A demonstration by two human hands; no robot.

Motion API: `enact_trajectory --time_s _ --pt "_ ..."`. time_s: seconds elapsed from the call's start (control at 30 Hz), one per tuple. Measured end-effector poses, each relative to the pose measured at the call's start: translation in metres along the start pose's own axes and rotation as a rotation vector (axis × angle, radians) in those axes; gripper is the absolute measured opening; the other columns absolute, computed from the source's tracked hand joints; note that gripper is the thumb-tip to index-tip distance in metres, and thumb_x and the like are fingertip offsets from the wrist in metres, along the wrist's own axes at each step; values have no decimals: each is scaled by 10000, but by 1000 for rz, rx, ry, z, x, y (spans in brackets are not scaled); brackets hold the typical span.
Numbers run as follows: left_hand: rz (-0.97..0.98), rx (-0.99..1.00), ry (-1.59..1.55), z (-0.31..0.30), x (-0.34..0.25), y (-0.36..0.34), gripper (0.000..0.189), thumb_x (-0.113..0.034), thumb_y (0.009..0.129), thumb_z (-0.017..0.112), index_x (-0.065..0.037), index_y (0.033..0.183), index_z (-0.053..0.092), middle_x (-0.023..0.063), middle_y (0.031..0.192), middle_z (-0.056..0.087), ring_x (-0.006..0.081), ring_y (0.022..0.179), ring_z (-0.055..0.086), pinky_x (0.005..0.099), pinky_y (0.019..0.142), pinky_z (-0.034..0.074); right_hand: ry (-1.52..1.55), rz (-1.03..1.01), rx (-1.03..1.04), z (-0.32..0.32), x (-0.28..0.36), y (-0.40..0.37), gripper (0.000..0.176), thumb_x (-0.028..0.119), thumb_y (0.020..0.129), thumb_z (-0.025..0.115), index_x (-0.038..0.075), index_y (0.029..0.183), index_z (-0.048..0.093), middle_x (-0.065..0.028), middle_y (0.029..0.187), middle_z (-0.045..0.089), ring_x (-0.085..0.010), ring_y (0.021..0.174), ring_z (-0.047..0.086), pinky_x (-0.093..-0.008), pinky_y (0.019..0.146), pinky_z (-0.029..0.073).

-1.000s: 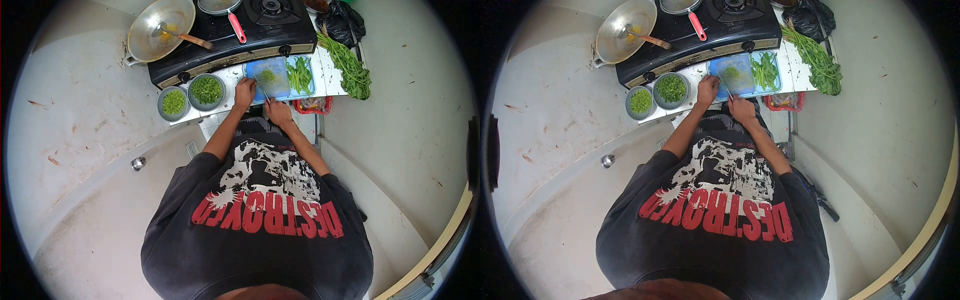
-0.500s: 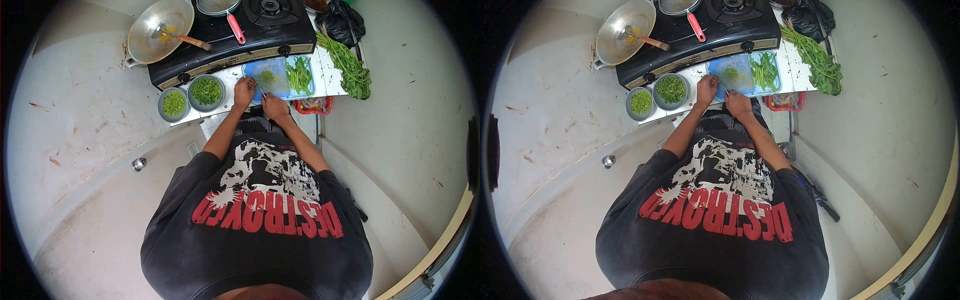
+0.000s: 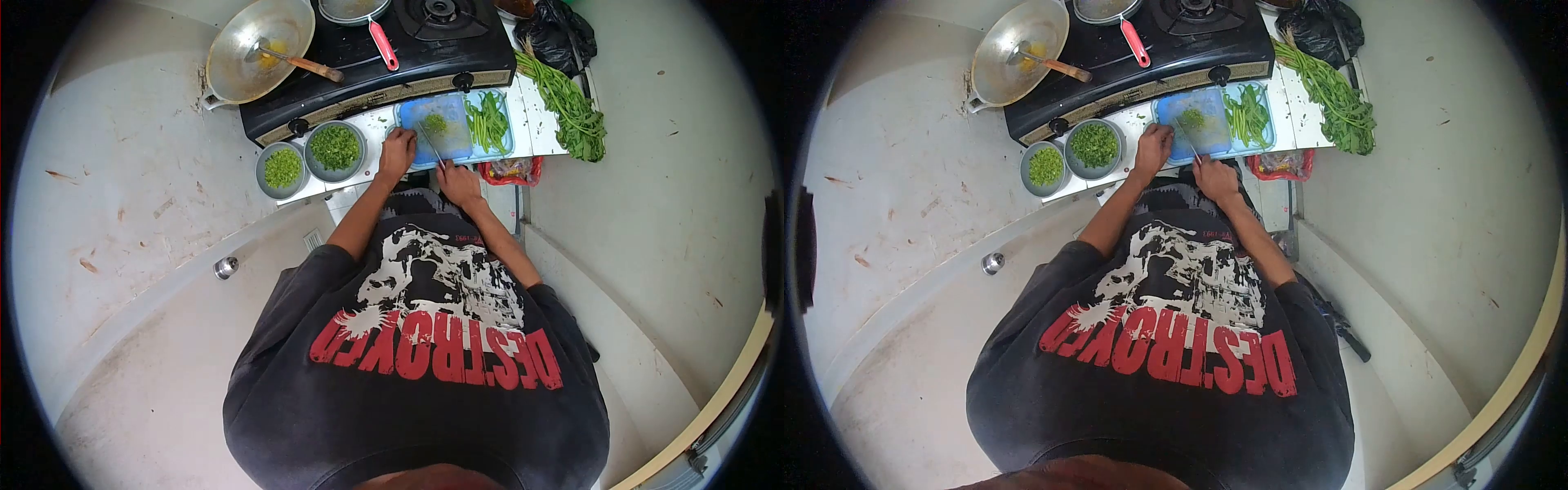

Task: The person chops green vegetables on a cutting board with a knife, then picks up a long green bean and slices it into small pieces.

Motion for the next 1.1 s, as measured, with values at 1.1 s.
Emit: enact_trajectory --time_s 1.1 --pt "-173 -68 -79 5 19 9 80 7 764 682 1 822 736 156 786 682 247 708 705 340 700 569 -40 13 -27 -4 7 -1 418 392 996 501 -9 972 621 -258 765 699 -445 720 703 -533 685 572"
Point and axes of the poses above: each hand's wrist, its own y-axis towards the middle knuckle, its own z-axis out of the palm, x = y × z, the point moved 6 cm from there along y, towards the middle knuckle
